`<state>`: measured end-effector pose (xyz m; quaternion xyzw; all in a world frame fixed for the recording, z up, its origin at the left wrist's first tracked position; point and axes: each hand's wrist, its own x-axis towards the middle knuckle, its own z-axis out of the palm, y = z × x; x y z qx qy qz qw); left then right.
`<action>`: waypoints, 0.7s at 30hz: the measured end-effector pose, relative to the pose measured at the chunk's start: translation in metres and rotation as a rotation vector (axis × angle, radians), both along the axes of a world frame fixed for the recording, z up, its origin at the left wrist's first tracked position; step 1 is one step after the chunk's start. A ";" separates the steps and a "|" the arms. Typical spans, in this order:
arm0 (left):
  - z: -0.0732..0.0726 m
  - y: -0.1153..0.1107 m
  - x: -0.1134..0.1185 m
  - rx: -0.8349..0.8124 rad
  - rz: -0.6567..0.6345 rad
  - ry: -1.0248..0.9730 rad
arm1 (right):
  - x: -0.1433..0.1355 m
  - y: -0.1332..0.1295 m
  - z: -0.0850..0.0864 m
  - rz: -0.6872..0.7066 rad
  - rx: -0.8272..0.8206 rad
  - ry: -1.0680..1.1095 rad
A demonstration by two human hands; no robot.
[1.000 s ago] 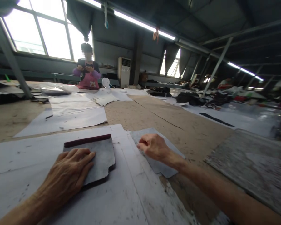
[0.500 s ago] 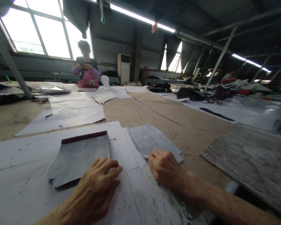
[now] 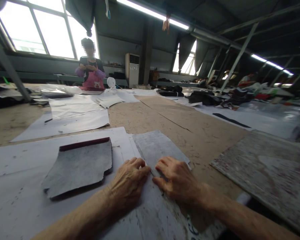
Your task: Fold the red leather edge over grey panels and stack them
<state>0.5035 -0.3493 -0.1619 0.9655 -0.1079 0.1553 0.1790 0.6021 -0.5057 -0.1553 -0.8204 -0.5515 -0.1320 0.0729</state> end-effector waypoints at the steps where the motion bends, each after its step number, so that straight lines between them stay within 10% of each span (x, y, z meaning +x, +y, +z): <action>1: -0.001 0.000 0.001 -0.007 0.004 -0.009 | -0.002 -0.002 -0.003 0.009 0.000 -0.009; 14: -0.012 0.006 0.006 -0.225 0.205 -0.084 | -0.009 -0.004 -0.010 0.122 0.005 0.008; 21: -0.011 0.002 0.002 -0.169 0.083 -0.103 | 0.010 -0.005 -0.005 -0.185 0.235 0.189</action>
